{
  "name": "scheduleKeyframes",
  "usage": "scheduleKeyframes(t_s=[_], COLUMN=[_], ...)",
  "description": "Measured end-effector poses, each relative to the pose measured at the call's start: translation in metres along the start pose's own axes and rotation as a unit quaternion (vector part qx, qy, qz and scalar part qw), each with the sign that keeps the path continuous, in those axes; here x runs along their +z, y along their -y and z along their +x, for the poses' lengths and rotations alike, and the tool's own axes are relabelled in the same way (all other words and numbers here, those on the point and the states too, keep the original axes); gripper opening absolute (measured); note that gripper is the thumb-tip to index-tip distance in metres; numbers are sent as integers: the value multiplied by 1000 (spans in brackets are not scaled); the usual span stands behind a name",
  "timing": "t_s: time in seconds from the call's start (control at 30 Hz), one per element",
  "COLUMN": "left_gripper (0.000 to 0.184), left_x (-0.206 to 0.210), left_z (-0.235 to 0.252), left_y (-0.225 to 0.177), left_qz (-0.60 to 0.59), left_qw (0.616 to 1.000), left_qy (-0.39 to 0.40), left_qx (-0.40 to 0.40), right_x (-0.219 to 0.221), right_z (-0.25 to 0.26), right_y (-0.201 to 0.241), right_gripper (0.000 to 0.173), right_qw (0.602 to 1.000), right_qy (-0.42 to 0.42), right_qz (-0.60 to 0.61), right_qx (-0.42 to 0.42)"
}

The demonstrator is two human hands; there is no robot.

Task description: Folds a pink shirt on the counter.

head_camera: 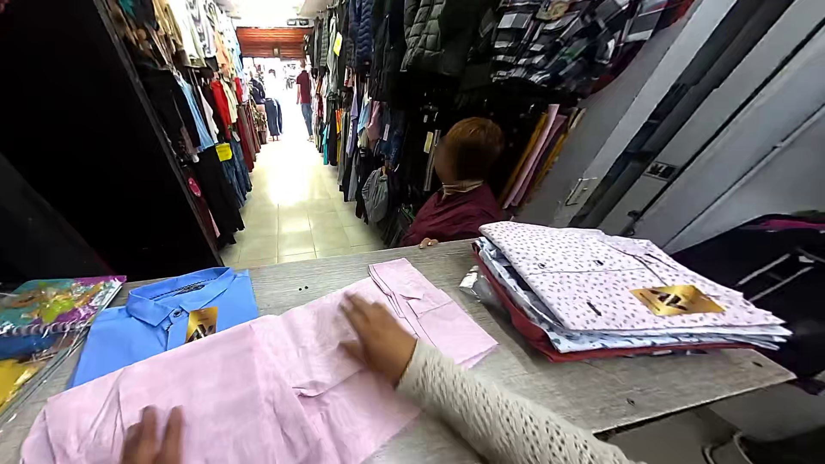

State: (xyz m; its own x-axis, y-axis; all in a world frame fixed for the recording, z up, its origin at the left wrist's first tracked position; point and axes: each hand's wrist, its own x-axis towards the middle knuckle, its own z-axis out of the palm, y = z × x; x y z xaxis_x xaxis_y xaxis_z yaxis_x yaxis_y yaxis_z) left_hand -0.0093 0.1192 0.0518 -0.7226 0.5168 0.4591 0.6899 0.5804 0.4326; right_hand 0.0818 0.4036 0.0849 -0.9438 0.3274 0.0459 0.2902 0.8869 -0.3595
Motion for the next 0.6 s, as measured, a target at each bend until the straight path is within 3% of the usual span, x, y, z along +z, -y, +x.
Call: scheduleKeyframes(t_s=[0.13,0.2,0.3,0.43,0.53,0.6], left_gripper=[80,78,77,79,75,64], left_x=[52,56,56,60,32,5], left_z=[0,-1,-3,0,19,39], left_y=[21,25,24,33,18,-12], left_qz=[31,40,40,42,1,-36], left_qw=[999,999,999,999,990,979], left_qy=[17,11,9,19,138,198], left_qx=[17,22,20,21,0,35], right_x=[-4,-3,-10,-34,-35,-41], right_z=[28,30,24,6,-10,-31], right_y=[-90,-107,-111,-131,-152,-157], right_gripper=[70,62,46,39,55,57], right_qw=[977,968,973,995,994,995], right_qy=[-41,-16,0,22,69,3], right_qz=[-12,-1,1,26,53,85], right_qx=[211,252,231,97,60,44])
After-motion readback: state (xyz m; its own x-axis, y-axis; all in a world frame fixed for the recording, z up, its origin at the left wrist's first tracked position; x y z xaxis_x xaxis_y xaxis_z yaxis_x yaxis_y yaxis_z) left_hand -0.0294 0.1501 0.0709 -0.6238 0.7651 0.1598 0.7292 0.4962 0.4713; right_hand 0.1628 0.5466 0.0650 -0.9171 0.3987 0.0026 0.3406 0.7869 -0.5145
